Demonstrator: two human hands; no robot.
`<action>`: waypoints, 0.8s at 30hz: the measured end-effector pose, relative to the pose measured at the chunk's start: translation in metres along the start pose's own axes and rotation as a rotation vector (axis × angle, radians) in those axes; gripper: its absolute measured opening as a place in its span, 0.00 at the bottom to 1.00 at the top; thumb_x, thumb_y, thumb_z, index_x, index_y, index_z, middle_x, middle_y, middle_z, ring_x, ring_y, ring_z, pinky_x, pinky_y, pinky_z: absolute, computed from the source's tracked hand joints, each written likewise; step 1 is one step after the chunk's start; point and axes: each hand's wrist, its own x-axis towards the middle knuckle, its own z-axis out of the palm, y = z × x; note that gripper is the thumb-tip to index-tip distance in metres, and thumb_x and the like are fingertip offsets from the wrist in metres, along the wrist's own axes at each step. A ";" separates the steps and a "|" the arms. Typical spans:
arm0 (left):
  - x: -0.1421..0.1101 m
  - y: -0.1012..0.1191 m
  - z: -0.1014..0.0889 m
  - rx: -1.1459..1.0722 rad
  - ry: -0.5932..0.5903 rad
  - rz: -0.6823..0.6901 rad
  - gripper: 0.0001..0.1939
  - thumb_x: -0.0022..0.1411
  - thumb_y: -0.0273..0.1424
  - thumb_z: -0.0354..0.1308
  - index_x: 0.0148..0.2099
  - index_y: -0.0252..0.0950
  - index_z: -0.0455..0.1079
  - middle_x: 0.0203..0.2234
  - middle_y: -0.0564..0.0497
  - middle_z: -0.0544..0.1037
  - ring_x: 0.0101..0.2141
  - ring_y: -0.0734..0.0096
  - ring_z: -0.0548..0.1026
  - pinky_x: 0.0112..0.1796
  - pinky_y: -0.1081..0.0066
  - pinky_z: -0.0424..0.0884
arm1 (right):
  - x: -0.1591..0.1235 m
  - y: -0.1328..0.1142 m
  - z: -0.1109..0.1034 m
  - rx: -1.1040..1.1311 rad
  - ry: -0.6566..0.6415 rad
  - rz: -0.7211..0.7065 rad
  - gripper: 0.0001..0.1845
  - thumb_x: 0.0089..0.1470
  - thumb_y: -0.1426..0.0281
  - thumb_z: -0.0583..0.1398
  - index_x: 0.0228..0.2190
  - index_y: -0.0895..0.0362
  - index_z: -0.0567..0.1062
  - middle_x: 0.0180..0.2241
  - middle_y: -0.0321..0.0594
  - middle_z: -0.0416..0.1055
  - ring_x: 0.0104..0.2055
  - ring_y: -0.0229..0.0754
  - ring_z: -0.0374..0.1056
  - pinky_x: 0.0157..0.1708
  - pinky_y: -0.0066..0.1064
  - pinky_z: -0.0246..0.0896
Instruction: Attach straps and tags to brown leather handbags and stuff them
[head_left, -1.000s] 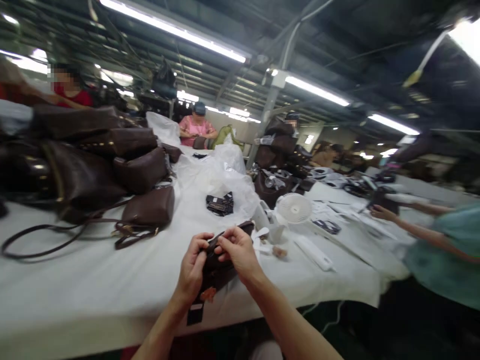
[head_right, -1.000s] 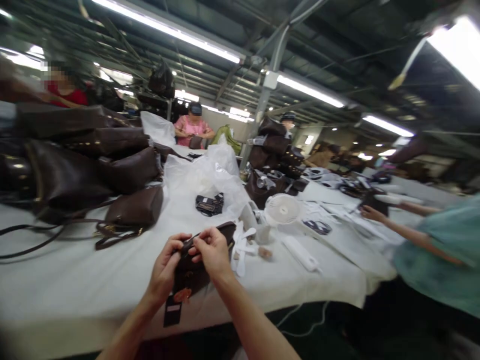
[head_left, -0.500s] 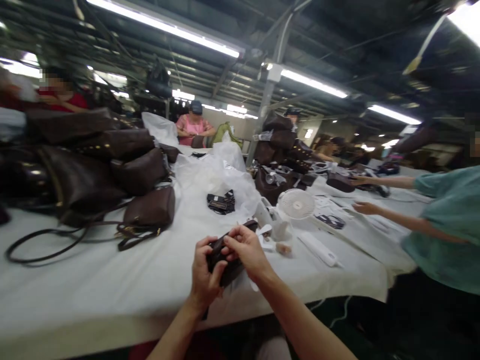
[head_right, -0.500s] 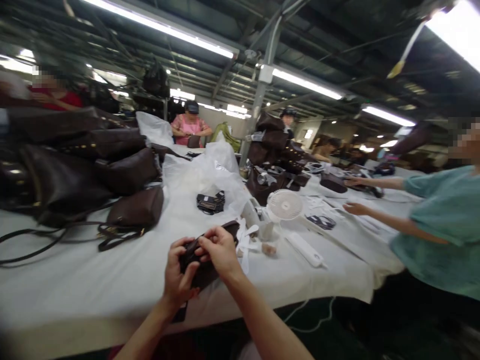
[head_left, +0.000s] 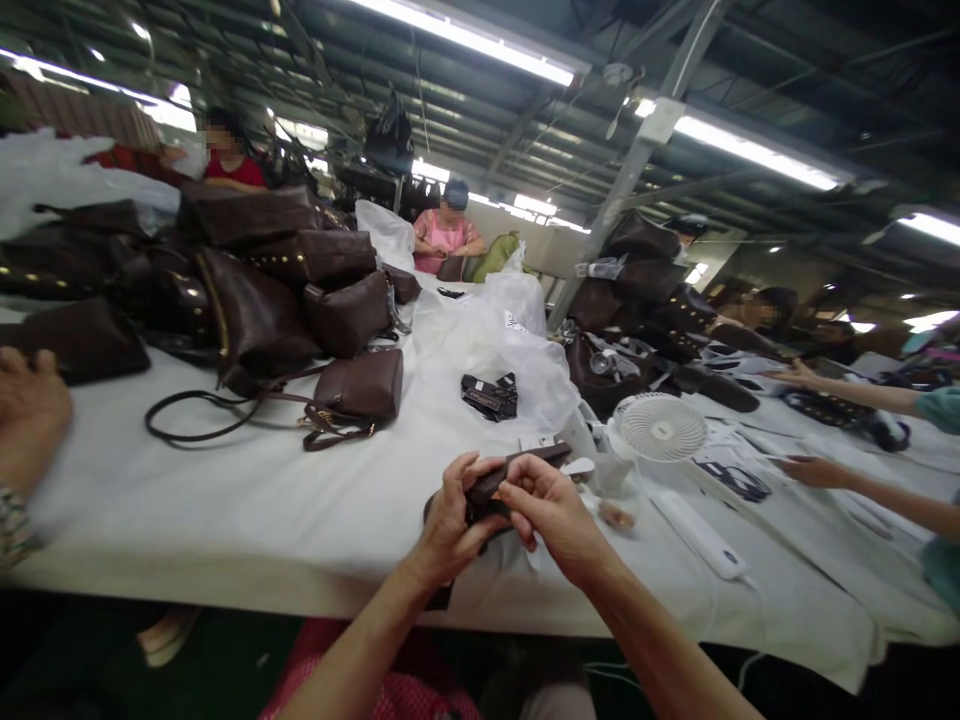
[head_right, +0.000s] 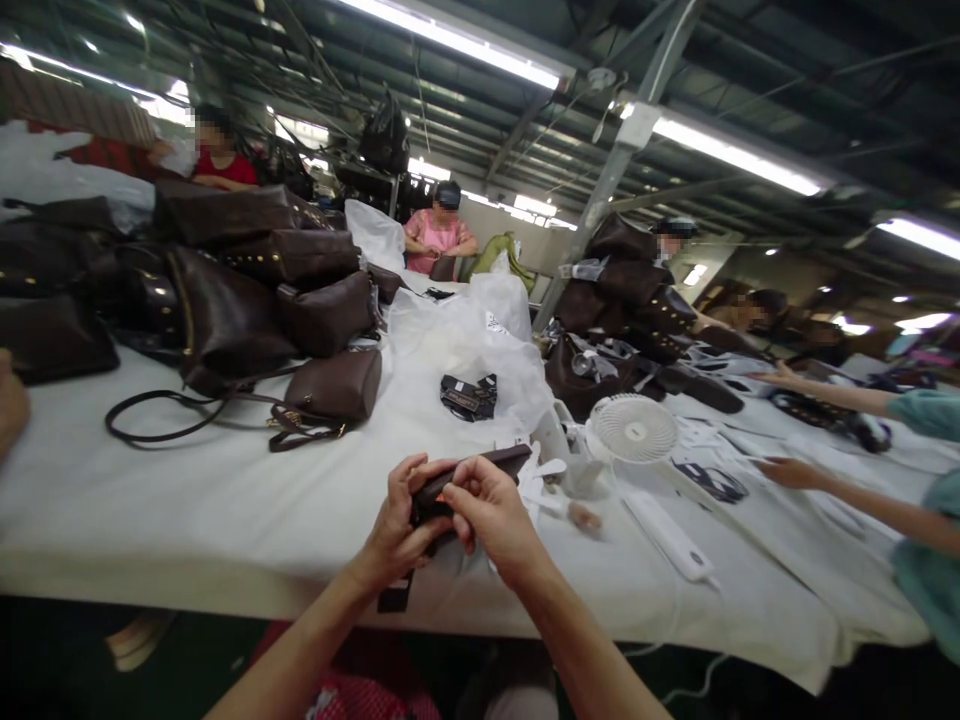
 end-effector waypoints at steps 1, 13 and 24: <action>0.000 0.000 -0.004 -0.025 -0.040 -0.012 0.34 0.60 0.30 0.61 0.64 0.40 0.50 0.57 0.39 0.68 0.58 0.57 0.66 0.61 0.50 0.55 | 0.001 -0.002 0.000 -0.032 0.005 -0.001 0.20 0.43 0.57 0.66 0.27 0.54 0.63 0.11 0.22 0.60 0.10 0.28 0.51 0.10 0.20 0.45; -0.004 0.010 -0.030 -0.165 -0.291 -0.108 0.28 0.69 0.39 0.45 0.69 0.41 0.51 0.66 0.47 0.56 0.65 0.56 0.54 0.63 0.52 0.51 | 0.006 -0.007 -0.008 -0.198 -0.024 -0.057 0.13 0.48 0.61 0.62 0.27 0.54 0.65 0.12 0.25 0.62 0.12 0.30 0.55 0.13 0.21 0.50; -0.011 -0.007 -0.006 0.057 -0.120 -0.018 0.36 0.60 0.34 0.61 0.66 0.39 0.51 0.62 0.40 0.62 0.62 0.53 0.60 0.63 0.47 0.47 | 0.003 -0.001 0.009 -0.155 0.031 -0.025 0.14 0.46 0.60 0.62 0.26 0.54 0.64 0.10 0.24 0.62 0.10 0.30 0.53 0.11 0.20 0.48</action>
